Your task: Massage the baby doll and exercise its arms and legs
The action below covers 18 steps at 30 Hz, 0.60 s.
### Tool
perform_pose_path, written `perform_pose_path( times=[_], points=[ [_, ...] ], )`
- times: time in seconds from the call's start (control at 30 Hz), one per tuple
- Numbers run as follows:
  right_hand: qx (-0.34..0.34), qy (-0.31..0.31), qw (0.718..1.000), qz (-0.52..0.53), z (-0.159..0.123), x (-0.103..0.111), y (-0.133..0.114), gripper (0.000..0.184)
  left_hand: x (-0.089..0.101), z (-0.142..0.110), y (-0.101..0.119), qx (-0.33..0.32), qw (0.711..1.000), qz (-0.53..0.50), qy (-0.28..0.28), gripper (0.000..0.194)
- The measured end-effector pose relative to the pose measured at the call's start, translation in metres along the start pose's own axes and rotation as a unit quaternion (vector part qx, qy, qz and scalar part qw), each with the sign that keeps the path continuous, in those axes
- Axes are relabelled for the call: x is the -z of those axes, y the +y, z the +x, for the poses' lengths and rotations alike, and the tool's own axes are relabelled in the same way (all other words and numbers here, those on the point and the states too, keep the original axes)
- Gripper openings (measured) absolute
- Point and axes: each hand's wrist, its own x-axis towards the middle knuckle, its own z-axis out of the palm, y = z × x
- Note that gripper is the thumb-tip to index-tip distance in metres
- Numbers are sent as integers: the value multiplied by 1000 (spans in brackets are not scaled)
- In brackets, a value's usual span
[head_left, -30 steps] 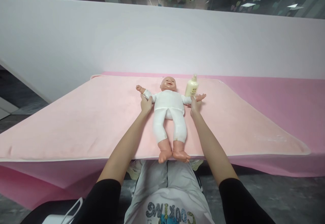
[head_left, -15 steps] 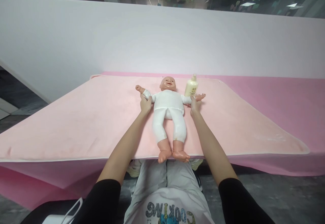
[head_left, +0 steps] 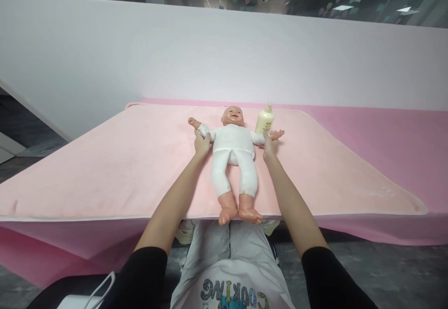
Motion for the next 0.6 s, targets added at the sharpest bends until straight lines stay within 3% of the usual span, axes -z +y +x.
perform_pose_path(
  times=[0.6],
  points=[
    [3, -6, 1000, 7, 5, 2, 3, 92, -1, 1, -3, -3, 1000, -9, 3, 63]
  ],
)
